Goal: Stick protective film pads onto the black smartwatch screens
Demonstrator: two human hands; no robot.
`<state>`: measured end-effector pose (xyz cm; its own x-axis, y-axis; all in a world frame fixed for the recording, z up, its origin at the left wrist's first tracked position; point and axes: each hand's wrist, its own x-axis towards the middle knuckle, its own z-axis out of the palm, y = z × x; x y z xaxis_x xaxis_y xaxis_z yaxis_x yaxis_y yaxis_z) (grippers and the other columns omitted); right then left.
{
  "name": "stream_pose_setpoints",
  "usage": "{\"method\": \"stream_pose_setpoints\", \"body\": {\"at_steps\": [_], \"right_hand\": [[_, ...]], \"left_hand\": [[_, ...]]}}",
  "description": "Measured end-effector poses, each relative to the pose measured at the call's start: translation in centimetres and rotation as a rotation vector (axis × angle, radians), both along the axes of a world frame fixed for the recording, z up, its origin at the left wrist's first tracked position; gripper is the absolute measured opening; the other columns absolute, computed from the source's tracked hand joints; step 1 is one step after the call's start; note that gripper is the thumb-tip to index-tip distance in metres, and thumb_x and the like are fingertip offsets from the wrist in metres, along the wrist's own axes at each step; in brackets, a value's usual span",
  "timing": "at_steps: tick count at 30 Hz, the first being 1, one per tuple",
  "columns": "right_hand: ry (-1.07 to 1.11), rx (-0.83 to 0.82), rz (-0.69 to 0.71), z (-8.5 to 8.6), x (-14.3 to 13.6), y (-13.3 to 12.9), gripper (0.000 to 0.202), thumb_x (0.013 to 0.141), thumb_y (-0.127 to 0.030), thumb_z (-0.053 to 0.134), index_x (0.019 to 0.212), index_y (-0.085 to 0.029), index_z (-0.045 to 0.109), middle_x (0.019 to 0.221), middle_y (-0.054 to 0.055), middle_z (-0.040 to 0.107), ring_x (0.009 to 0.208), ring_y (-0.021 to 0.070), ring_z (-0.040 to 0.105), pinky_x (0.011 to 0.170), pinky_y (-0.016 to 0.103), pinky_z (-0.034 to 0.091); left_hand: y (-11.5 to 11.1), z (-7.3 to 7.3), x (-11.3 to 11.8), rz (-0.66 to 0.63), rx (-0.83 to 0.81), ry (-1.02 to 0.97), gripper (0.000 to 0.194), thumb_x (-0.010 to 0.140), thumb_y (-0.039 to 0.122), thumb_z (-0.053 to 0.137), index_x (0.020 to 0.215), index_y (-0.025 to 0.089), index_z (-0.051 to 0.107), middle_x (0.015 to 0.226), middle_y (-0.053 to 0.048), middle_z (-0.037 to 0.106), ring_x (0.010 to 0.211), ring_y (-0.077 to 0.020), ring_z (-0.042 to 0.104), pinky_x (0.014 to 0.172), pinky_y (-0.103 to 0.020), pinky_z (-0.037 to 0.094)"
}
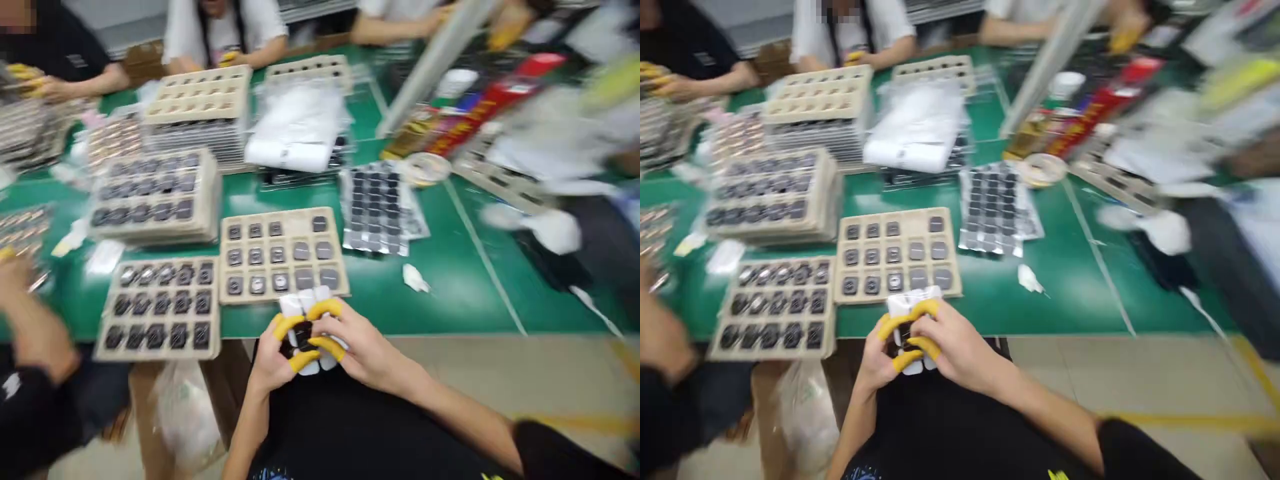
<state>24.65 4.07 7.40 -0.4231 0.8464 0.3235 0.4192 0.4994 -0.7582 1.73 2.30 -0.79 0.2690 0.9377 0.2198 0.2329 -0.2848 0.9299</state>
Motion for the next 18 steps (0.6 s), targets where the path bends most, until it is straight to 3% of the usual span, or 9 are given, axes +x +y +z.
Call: {"method": "stream_pose_setpoints", "body": {"at_steps": [3, 5, 10, 12, 14, 16, 18], "right_hand": [[0.006, -0.169, -0.047, 0.3, 4.1, 1.9, 0.016, 0.113, -0.035, 0.064, 0.105, -0.025, 0.074, 0.108, 0.008, 0.076, 0.1, 0.0208, 0.072, 0.088, 0.034, 0.064], [-0.07, -0.252, -0.304, -0.1, 9.5, 3.9, 0.02, 0.108, -0.042, 0.071, 0.097, -0.025, 0.074, 0.103, 0.006, 0.077, 0.096, 0.0213, 0.071, 0.09, 0.037, 0.062], [-0.204, -0.341, -0.931, -1.4, 26.8, 9.8, 0.029, 0.102, -0.037, 0.078, 0.08, -0.021, 0.068, 0.09, 0.009, 0.071, 0.099, 0.0279, 0.067, 0.102, 0.05, 0.058], [-0.236, -0.424, -1.096, -1.7, 32.3, 12.1, 0.024, 0.105, -0.037, 0.077, 0.095, -0.016, 0.074, 0.099, 0.009, 0.074, 0.099, 0.0258, 0.07, 0.1, 0.049, 0.061], [-0.257, -0.513, -1.205, -2.3, 36.0, 13.8, 0.03, 0.108, -0.042, 0.077, 0.122, -0.015, 0.075, 0.121, 0.01, 0.077, 0.107, 0.0248, 0.074, 0.098, 0.047, 0.065], [-0.275, -0.587, -1.269, -3.2, 38.2, 14.8, 0.042, 0.109, -0.045, 0.077, 0.14, -0.018, 0.071, 0.139, 0.011, 0.074, 0.117, 0.0261, 0.076, 0.099, 0.048, 0.067], [-0.296, -0.624, -1.311, -4.5, 39.1, 15.4, 0.047, 0.108, -0.046, 0.079, 0.145, -0.019, 0.069, 0.144, 0.012, 0.072, 0.122, 0.0286, 0.075, 0.102, 0.051, 0.068]], "left_hand": [[0.9, -1.6, -0.3, 0.054, -0.123, -0.071, 0.06, 0.078, 0.049, 0.103, 0.126, 0.021, 0.084, 0.12, -0.012, 0.085, 0.108, -0.0289, 0.086, 0.095, -0.038, 0.073], [1.3, -2.3, -0.6, 0.118, -0.219, -0.096, 0.063, 0.072, 0.051, 0.107, 0.123, 0.021, 0.084, 0.124, -0.013, 0.084, 0.114, -0.0308, 0.085, 0.098, -0.038, 0.073], [1.9, -3.0, -1.8, 0.115, -0.331, -0.097, 0.066, 0.063, 0.053, 0.11, 0.115, 0.02, 0.087, 0.118, -0.013, 0.086, 0.11, -0.0317, 0.086, 0.095, -0.038, 0.074], [2.2, -2.9, -1.9, 0.123, -0.338, -0.078, 0.066, 0.061, 0.055, 0.11, 0.113, 0.02, 0.088, 0.113, -0.012, 0.087, 0.104, -0.0308, 0.087, 0.089, -0.036, 0.075], [2.4, -2.5, -1.7, 0.127, -0.341, -0.048, 0.064, 0.059, 0.056, 0.11, 0.109, 0.02, 0.089, 0.108, -0.011, 0.086, 0.099, -0.0304, 0.087, 0.086, -0.037, 0.076], [2.4, -1.9, -1.2, 0.091, -0.373, -0.024, 0.063, 0.06, 0.057, 0.109, 0.108, 0.021, 0.089, 0.11, -0.011, 0.086, 0.102, -0.0322, 0.087, 0.09, -0.039, 0.076], [2.2, -1.3, -0.8, 0.096, -0.407, -0.018, 0.062, 0.066, 0.059, 0.107, 0.112, 0.022, 0.089, 0.117, -0.012, 0.086, 0.111, -0.0348, 0.086, 0.098, -0.042, 0.075]]}}
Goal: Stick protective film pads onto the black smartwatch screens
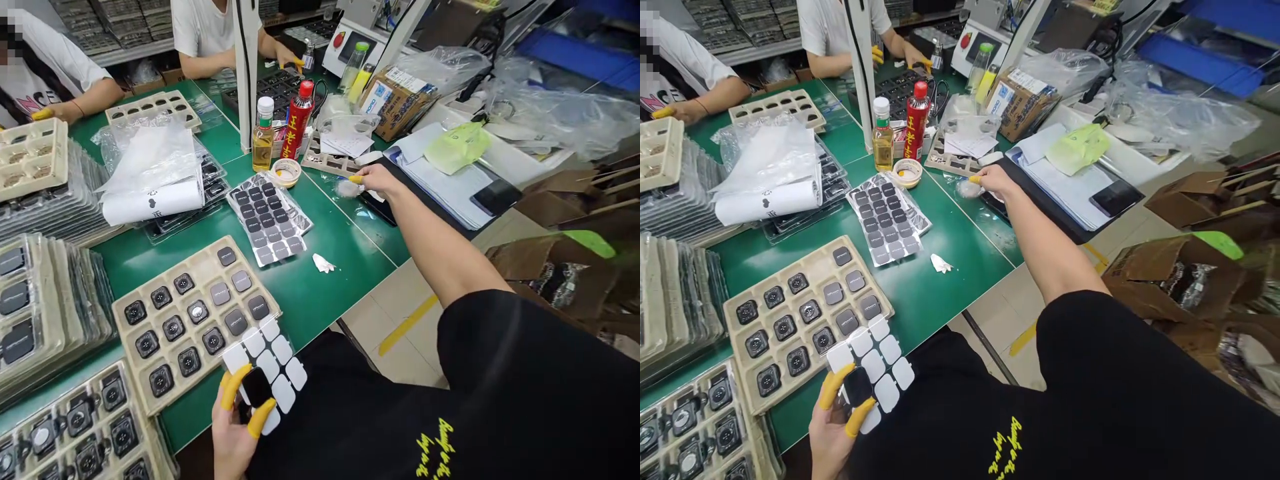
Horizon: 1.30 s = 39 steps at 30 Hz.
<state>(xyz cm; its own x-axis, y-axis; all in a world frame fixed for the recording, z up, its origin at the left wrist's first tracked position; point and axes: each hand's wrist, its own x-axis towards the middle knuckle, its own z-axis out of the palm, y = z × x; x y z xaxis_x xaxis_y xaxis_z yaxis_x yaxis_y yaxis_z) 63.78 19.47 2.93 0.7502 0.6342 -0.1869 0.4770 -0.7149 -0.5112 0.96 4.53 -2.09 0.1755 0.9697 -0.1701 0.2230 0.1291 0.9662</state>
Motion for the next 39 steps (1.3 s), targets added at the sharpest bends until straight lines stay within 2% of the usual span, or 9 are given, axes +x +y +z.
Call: {"method": "stream_pose_setpoints", "body": {"at_steps": [5, 9, 14, 18, 21, 24, 28, 34, 39], "right_hand": [[-0.157, 0.031, -0.08, -2.7, 0.0, 0.1, 0.039, 0.113, -0.042, 0.07, 0.143, -0.017, 0.07, 0.152, 0.013, 0.067, 0.133, 0.0301, 0.069, 0.115, 0.055, 0.059], [-0.287, 0.115, -0.072, -3.3, -1.7, -1.5, 0.045, 0.112, -0.038, 0.066, 0.147, -0.01, 0.061, 0.161, 0.026, 0.055, 0.148, 0.0367, 0.053, 0.125, 0.057, 0.044], [-0.199, 0.14, 0.244, -5.2, -9.6, -8.5, 0.027, 0.109, -0.043, 0.065, 0.122, -0.021, 0.071, 0.118, 0.014, 0.074, 0.104, 0.0279, 0.067, 0.1, 0.044, 0.055], [-0.174, 0.161, 0.402, -7.2, -17.4, -14.2, 0.032, 0.102, -0.049, 0.069, 0.123, -0.025, 0.075, 0.11, 0.015, 0.076, 0.106, 0.0353, 0.068, 0.089, 0.047, 0.057], [-0.199, 0.181, 0.422, -7.7, -19.9, -15.2, 0.03, 0.105, -0.045, 0.06, 0.118, -0.024, 0.078, 0.105, 0.017, 0.076, 0.106, 0.0373, 0.066, 0.084, 0.048, 0.055], [-0.205, 0.216, 0.433, -6.7, -20.9, -15.2, 0.035, 0.108, -0.038, 0.049, 0.116, -0.022, 0.079, 0.099, 0.017, 0.073, 0.101, 0.0366, 0.066, 0.082, 0.049, 0.056], [-0.135, 0.342, 0.562, -3.1, -24.9, -16.0, 0.032, 0.111, -0.038, 0.055, 0.133, -0.026, 0.076, 0.11, 0.014, 0.075, 0.095, 0.0304, 0.068, 0.085, 0.048, 0.059], [-0.031, 0.682, 1.406, 2.3, -32.9, -16.0, 0.058, 0.111, -0.015, 0.059, 0.165, -0.037, 0.058, 0.104, 0.004, 0.078, 0.09, 0.0218, 0.07, 0.078, 0.037, 0.056], [-0.107, 0.722, 1.735, 2.4, -35.2, -13.9, 0.052, 0.116, -0.015, 0.053, 0.167, -0.024, 0.053, 0.094, 0.002, 0.075, 0.091, 0.0218, 0.068, 0.075, 0.037, 0.051]], "left_hand": [[-0.2, 0.0, -0.4, 0.006, 0.019, 0.022, 0.066, 0.06, 0.053, 0.11, 0.115, 0.022, 0.089, 0.117, -0.012, 0.087, 0.112, -0.0364, 0.086, 0.095, -0.042, 0.076], [0.0, -0.3, -0.6, 0.026, 0.059, 0.043, 0.065, 0.059, 0.053, 0.111, 0.112, 0.021, 0.09, 0.113, -0.013, 0.088, 0.107, -0.0349, 0.087, 0.092, -0.04, 0.076], [0.7, 0.3, 0.2, -0.007, 0.117, 0.033, 0.063, 0.062, 0.055, 0.109, 0.111, 0.021, 0.089, 0.113, -0.012, 0.087, 0.102, -0.0317, 0.087, 0.09, -0.04, 0.076], [1.3, 0.0, 0.8, -0.005, 0.176, 0.025, 0.061, 0.065, 0.056, 0.108, 0.11, 0.02, 0.089, 0.111, -0.011, 0.086, 0.102, -0.0304, 0.087, 0.091, -0.038, 0.075], [1.7, -0.3, 1.5, -0.028, 0.214, -0.019, 0.063, 0.07, 0.055, 0.107, 0.119, 0.02, 0.087, 0.116, -0.012, 0.085, 0.107, -0.0313, 0.087, 0.088, -0.037, 0.075], [2.0, -0.1, 2.3, -0.058, 0.228, -0.013, 0.066, 0.072, 0.06, 0.104, 0.122, 0.02, 0.086, 0.119, -0.012, 0.084, 0.105, -0.0304, 0.087, 0.088, -0.037, 0.075], [2.3, 0.4, 2.6, -0.167, 0.264, 0.007, 0.07, 0.076, 0.065, 0.1, 0.127, 0.021, 0.084, 0.117, -0.013, 0.084, 0.107, -0.0288, 0.084, 0.087, -0.037, 0.074], [2.2, 0.8, 2.2, -0.242, 0.322, -0.07, 0.072, 0.082, 0.069, 0.093, 0.134, 0.022, 0.08, 0.118, -0.012, 0.082, 0.103, -0.0247, 0.083, 0.078, -0.031, 0.072], [1.1, 1.3, 1.2, -0.267, 0.321, -0.093, 0.064, 0.09, 0.066, 0.089, 0.136, 0.023, 0.079, 0.116, -0.012, 0.083, 0.092, -0.0213, 0.081, 0.071, -0.028, 0.069]]}}
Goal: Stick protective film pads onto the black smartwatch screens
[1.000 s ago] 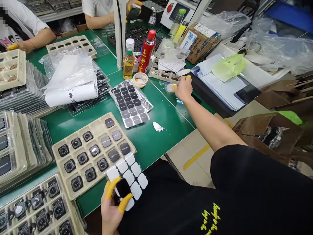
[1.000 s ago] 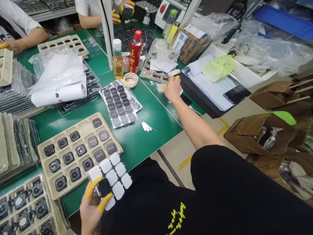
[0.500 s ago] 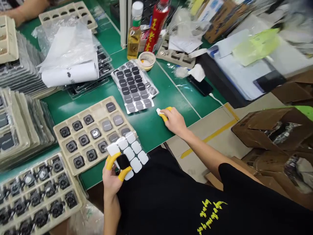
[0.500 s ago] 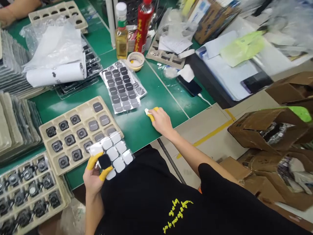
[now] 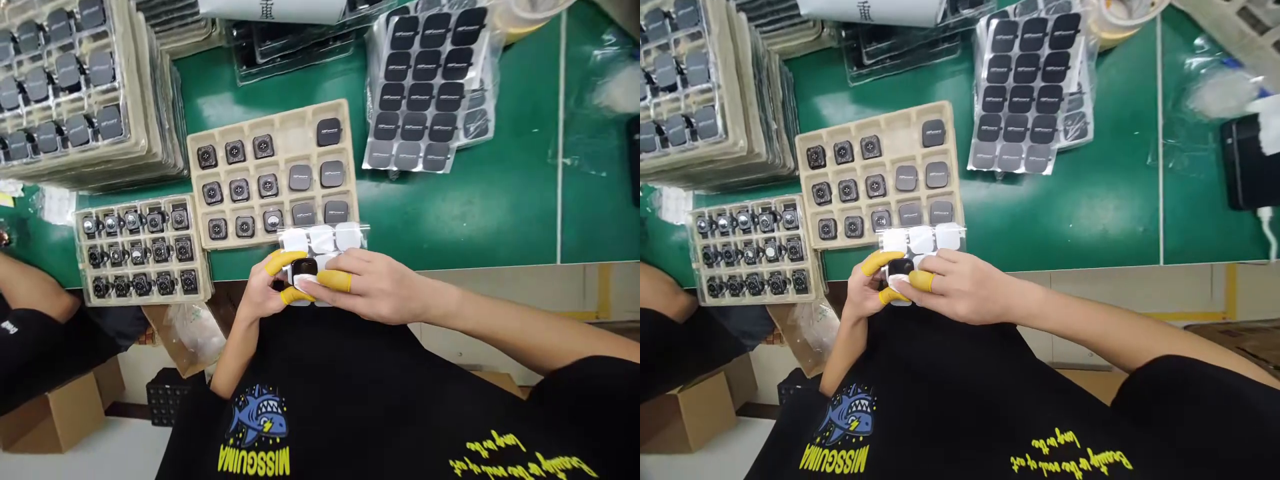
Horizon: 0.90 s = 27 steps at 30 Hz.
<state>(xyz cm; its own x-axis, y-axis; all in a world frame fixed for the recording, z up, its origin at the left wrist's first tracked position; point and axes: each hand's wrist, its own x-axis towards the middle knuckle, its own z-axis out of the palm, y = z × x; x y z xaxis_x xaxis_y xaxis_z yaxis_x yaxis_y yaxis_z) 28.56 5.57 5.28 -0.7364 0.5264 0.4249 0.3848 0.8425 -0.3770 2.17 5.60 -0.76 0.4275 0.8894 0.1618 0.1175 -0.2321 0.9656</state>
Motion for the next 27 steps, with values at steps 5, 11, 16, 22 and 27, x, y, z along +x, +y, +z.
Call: {"method": "stream_pose_setpoints", "body": {"at_steps": [5, 11, 16, 22, 27], "right_hand": [[-0.036, 0.127, 0.006, 0.0, -1.0, 1.2, 0.048, 0.115, -0.012, 0.051, 0.161, -0.021, 0.061, 0.091, 0.003, 0.073, 0.091, 0.023, 0.068, 0.07, 0.039, 0.046], [-0.065, 0.166, -0.096, -0.1, -0.8, 0.8, 0.045, 0.114, -0.012, 0.049, 0.155, -0.022, 0.065, 0.091, 0.005, 0.074, 0.09, 0.0241, 0.068, 0.07, 0.04, 0.048], [0.009, 0.19, 0.01, -0.2, -0.9, 0.4, 0.035, 0.113, -0.011, 0.055, 0.144, -0.016, 0.071, 0.09, 0.004, 0.073, 0.09, 0.022, 0.066, 0.069, 0.039, 0.046], [-0.104, 0.256, -0.057, 0.5, -1.0, 1.8, 0.033, 0.112, -0.008, 0.053, 0.138, -0.007, 0.072, 0.089, 0.006, 0.074, 0.09, 0.0229, 0.064, 0.068, 0.038, 0.044], [-0.037, 0.198, 0.013, 0.2, -0.5, 1.2, 0.03, 0.112, -0.009, 0.055, 0.135, -0.007, 0.073, 0.088, 0.006, 0.072, 0.089, 0.0216, 0.064, 0.069, 0.038, 0.044]], "left_hand": [[-0.8, -0.8, -0.9, 0.055, -0.009, -0.028, 0.069, 0.088, 0.07, 0.089, 0.133, 0.019, 0.08, 0.101, -0.008, 0.082, 0.076, -0.0173, 0.078, 0.067, -0.027, 0.068], [-1.2, -1.6, -0.6, 0.115, -0.078, -0.039, 0.078, 0.084, 0.078, 0.086, 0.132, 0.017, 0.081, 0.107, -0.011, 0.084, 0.081, -0.0205, 0.081, 0.071, -0.03, 0.07], [-0.9, -1.6, -0.4, 0.058, -0.092, -0.088, 0.076, 0.086, 0.075, 0.087, 0.136, 0.018, 0.08, 0.109, -0.01, 0.084, 0.087, -0.0209, 0.082, 0.068, -0.025, 0.067], [-0.7, -1.7, -0.1, 0.071, -0.103, -0.193, 0.076, 0.079, 0.067, 0.096, 0.137, 0.021, 0.081, 0.106, -0.008, 0.083, 0.08, -0.0177, 0.079, 0.065, -0.022, 0.064], [-0.5, -1.6, -0.2, 0.086, -0.105, -0.197, 0.072, 0.078, 0.064, 0.098, 0.136, 0.023, 0.082, 0.097, -0.004, 0.082, 0.074, -0.0153, 0.075, 0.065, -0.022, 0.063]]}}
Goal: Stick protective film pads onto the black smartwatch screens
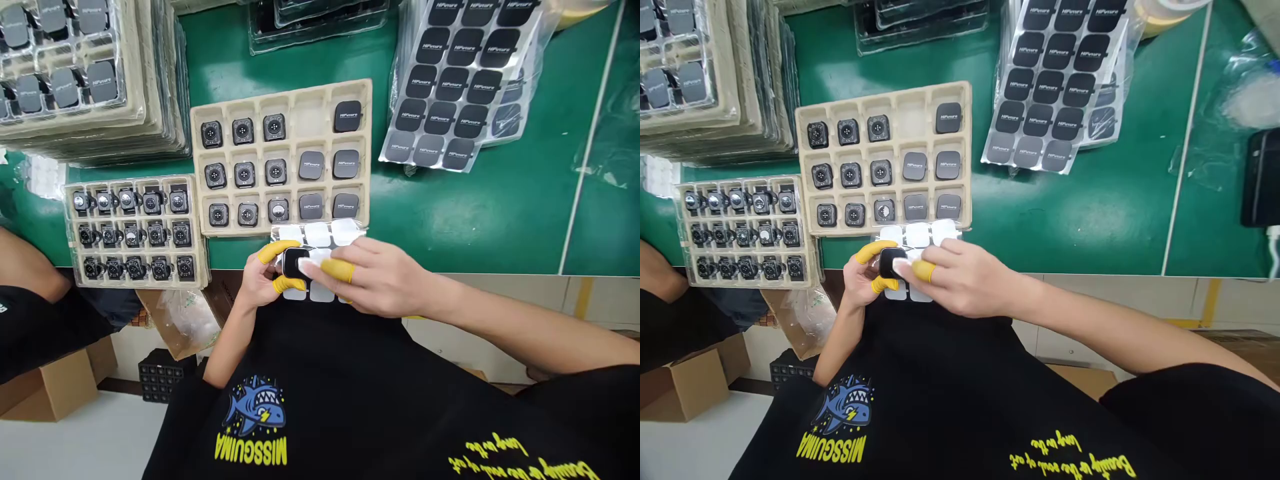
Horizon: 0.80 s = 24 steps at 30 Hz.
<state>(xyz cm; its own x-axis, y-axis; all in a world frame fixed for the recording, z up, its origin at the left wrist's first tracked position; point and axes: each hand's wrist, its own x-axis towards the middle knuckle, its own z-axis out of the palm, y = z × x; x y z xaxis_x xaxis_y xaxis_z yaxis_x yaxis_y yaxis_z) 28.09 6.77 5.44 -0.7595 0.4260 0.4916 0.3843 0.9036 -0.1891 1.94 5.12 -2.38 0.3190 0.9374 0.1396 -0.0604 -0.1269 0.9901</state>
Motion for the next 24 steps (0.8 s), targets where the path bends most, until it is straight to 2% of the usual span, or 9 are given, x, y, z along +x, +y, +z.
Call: {"method": "stream_pose_setpoints", "body": {"at_steps": [2, 4, 9, 12, 16, 20, 24], "right_hand": [[0.02, -0.002, 0.066, -0.1, -0.3, -0.1, 0.032, 0.113, -0.009, 0.053, 0.137, -0.013, 0.073, 0.091, 0.004, 0.071, 0.091, 0.0198, 0.065, 0.069, 0.037, 0.043], [0.001, 0.023, 0.058, 0.0, -0.8, 0.1, 0.035, 0.113, -0.009, 0.051, 0.14, -0.017, 0.072, 0.095, 0.004, 0.073, 0.094, 0.0197, 0.066, 0.069, 0.036, 0.042], [-0.008, 0.067, -0.103, 0.3, -0.9, 0.4, 0.034, 0.11, -0.008, 0.053, 0.139, -0.009, 0.07, 0.089, 0.006, 0.073, 0.089, 0.0232, 0.065, 0.068, 0.038, 0.044], [0.019, 0.031, -0.021, 0.3, -0.6, -0.3, 0.032, 0.111, -0.006, 0.053, 0.134, -0.011, 0.073, 0.087, 0.005, 0.072, 0.086, 0.0209, 0.065, 0.067, 0.037, 0.045], [0.039, 0.018, 0.058, 0.5, -1.4, -0.8, 0.026, 0.11, -0.006, 0.059, 0.127, -0.011, 0.078, 0.089, 0.002, 0.072, 0.087, 0.0183, 0.066, 0.066, 0.036, 0.044], [0.009, 0.064, -0.004, 1.1, -2.4, -0.3, 0.025, 0.113, -0.012, 0.06, 0.129, -0.011, 0.079, 0.091, 0.004, 0.072, 0.087, 0.0192, 0.064, 0.066, 0.037, 0.042], [-0.044, 0.069, -0.108, 1.6, -2.0, -0.3, 0.031, 0.108, -0.004, 0.056, 0.126, -0.011, 0.08, 0.093, 0.008, 0.073, 0.09, 0.0221, 0.061, 0.07, 0.037, 0.042]], "left_hand": [[0.2, -0.1, 0.0, -0.045, 0.015, 0.0, 0.07, 0.081, 0.066, 0.095, 0.135, 0.022, 0.083, 0.101, -0.007, 0.083, 0.077, -0.0161, 0.077, 0.066, -0.023, 0.063], [0.3, -0.1, 0.0, -0.084, 0.039, -0.01, 0.07, 0.082, 0.067, 0.094, 0.133, 0.021, 0.083, 0.104, -0.008, 0.084, 0.079, -0.0171, 0.078, 0.066, -0.023, 0.063], [0.2, -0.3, -0.1, -0.052, -0.001, -0.024, 0.074, 0.08, 0.07, 0.095, 0.133, 0.02, 0.083, 0.1, -0.007, 0.082, 0.077, -0.017, 0.078, 0.064, -0.022, 0.063], [0.2, -0.2, -0.5, -0.013, -0.011, -0.046, 0.072, 0.077, 0.066, 0.099, 0.133, 0.022, 0.084, 0.099, -0.006, 0.082, 0.079, -0.0176, 0.079, 0.07, -0.024, 0.065], [0.4, 0.2, -1.2, -0.032, 0.013, -0.025, 0.069, 0.08, 0.064, 0.098, 0.134, 0.024, 0.084, 0.097, -0.005, 0.082, 0.073, -0.0153, 0.077, 0.066, -0.023, 0.063], [0.7, 0.9, -1.5, -0.068, 0.105, 0.029, 0.065, 0.083, 0.062, 0.097, 0.133, 0.023, 0.085, 0.105, -0.009, 0.086, 0.085, -0.0202, 0.083, 0.072, -0.025, 0.066], [0.6, 1.0, -1.6, 0.054, 0.045, 0.001, 0.073, 0.074, 0.068, 0.098, 0.129, 0.022, 0.086, 0.101, -0.008, 0.086, 0.082, -0.0211, 0.083, 0.072, -0.028, 0.066]]}}
